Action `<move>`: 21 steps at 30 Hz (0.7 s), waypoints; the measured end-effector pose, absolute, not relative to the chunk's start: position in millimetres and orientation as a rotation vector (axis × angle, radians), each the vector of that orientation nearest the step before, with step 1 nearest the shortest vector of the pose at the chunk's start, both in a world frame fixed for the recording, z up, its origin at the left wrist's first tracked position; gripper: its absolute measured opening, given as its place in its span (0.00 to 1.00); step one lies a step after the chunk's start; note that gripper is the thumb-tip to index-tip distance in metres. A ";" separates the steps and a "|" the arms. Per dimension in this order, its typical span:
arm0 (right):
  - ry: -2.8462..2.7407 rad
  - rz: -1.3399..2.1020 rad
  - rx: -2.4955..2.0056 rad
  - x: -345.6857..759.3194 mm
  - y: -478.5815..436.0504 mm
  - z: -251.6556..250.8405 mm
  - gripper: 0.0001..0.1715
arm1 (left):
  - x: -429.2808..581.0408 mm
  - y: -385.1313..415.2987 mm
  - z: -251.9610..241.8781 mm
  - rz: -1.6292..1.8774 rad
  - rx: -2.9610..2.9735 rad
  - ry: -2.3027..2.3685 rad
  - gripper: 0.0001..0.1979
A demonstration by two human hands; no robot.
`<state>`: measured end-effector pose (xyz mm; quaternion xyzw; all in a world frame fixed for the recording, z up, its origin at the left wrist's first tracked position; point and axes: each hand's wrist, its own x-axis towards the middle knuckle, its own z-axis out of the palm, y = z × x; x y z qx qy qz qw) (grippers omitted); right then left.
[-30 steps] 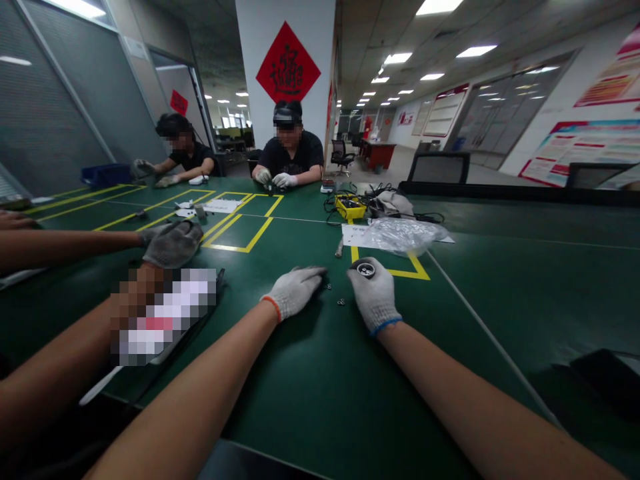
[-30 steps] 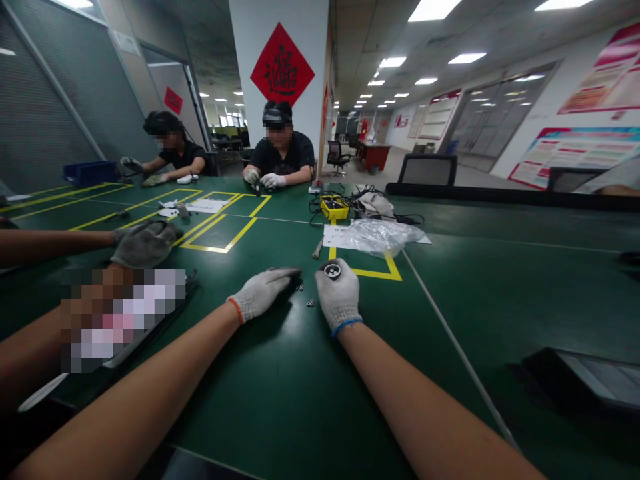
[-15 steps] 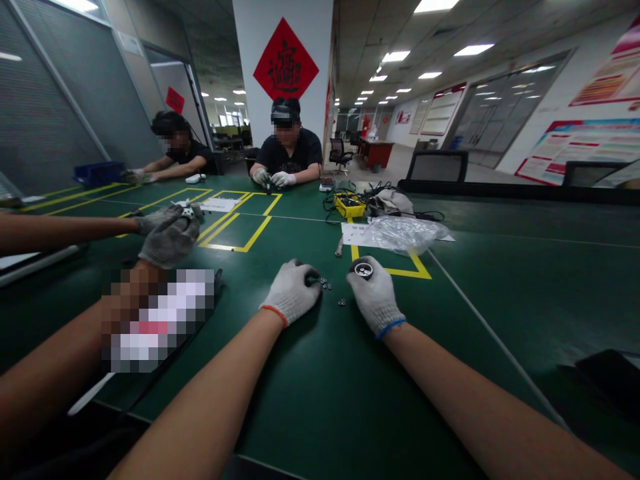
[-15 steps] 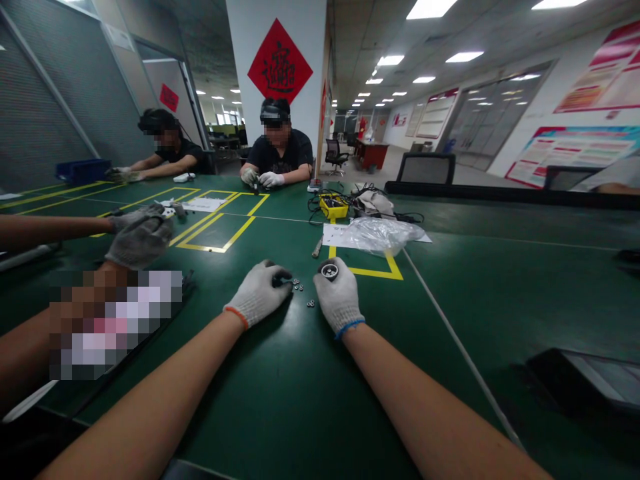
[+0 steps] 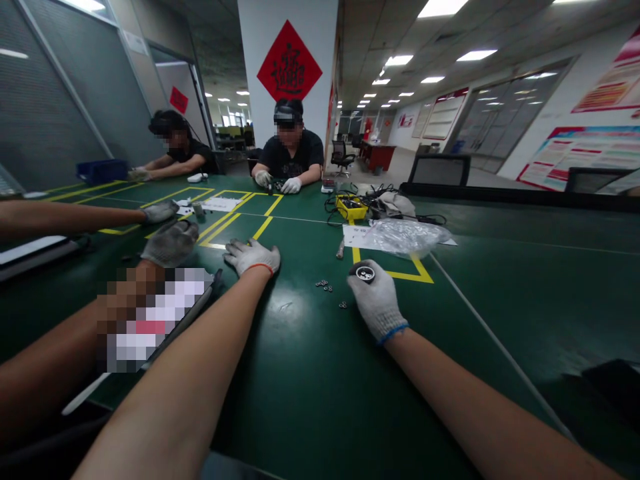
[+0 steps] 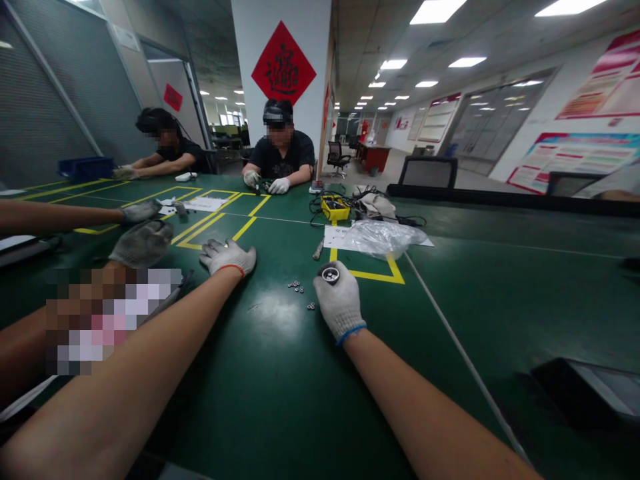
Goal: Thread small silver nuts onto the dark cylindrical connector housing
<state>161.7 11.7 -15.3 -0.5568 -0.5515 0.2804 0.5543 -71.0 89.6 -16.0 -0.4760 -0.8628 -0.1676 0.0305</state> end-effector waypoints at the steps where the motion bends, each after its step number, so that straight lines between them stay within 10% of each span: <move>1: -1.303 0.666 -1.319 161.8 11.9 -15.4 0.07 | -72.2 91.2 -15.8 -0.520 -1.491 -2.656 0.40; 21: -1.297 0.655 -1.359 163.8 11.2 -14.7 0.09 | -41.5 23.1 -6.6 -0.519 -2.531 -1.873 0.25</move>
